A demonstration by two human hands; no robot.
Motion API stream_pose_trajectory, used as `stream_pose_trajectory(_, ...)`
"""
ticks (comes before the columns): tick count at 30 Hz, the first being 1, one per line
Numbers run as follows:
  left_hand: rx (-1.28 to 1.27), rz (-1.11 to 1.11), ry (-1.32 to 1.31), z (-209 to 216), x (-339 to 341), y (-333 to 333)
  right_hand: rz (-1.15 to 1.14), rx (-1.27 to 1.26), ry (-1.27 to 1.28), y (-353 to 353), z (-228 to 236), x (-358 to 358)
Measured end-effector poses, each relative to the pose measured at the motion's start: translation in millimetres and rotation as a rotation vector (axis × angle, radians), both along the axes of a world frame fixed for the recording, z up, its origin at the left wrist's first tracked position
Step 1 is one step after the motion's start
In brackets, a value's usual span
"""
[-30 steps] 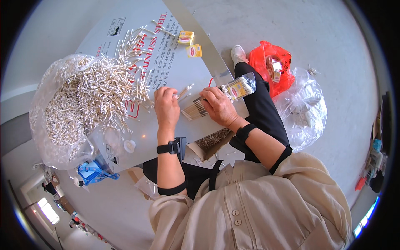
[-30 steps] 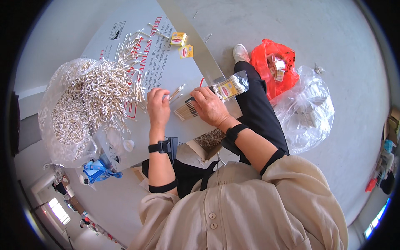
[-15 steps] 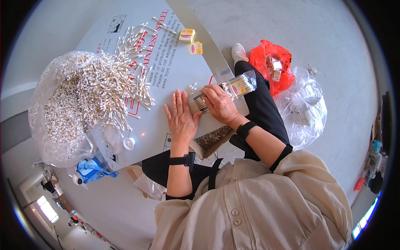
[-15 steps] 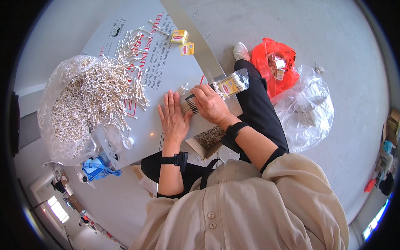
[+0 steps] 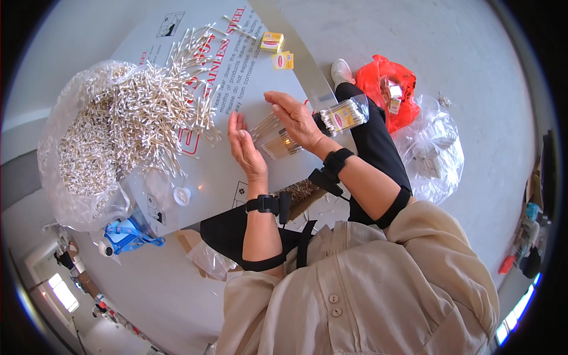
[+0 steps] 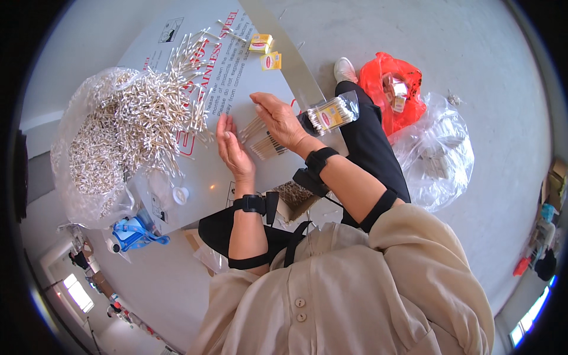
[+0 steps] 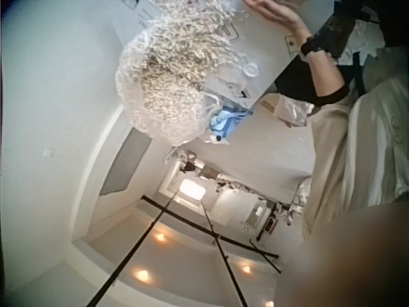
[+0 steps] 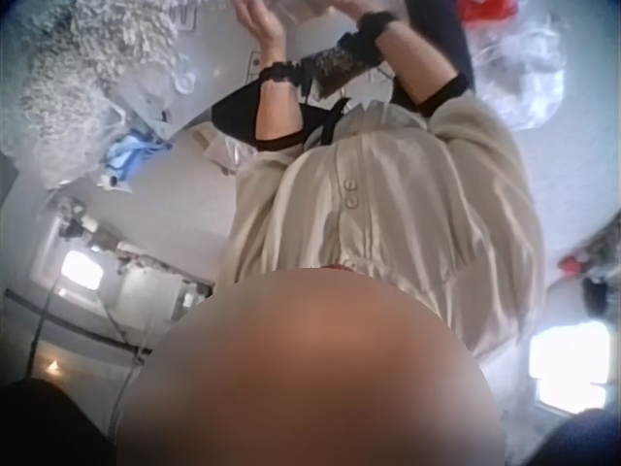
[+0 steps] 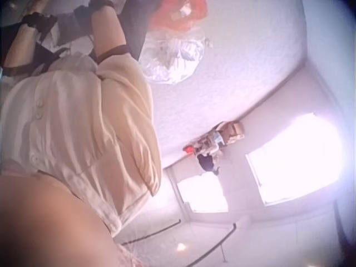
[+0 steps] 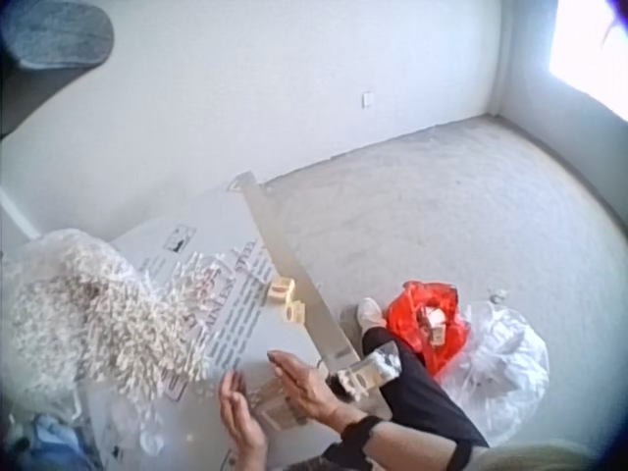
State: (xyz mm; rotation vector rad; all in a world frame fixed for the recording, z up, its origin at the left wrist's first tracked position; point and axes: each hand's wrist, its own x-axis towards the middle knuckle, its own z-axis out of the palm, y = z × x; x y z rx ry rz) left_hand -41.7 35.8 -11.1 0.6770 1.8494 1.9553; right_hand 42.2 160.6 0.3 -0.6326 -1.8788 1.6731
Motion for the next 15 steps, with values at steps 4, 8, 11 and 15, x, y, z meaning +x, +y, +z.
stream_pose_trajectory(4,0.04,-0.038,-0.036,2.8,10.0,-0.2,0.028,-0.043,0.011,-15.2,-6.8,14.2)
stream_pose_trajectory(8,0.112,-0.021,-0.108,4.9,22.5,-4.5,-0.072,-0.216,0.045,-26.9,-13.0,32.0)
stream_pose_trajectory(11,0.136,0.044,-0.117,4.1,26.9,-6.1,-0.142,-0.224,0.063,-34.0,-3.9,32.4)
stream_pose_trajectory(15,0.109,0.027,-0.111,2.4,29.3,-1.5,-0.15,-0.122,0.081,-38.6,-5.8,28.0)
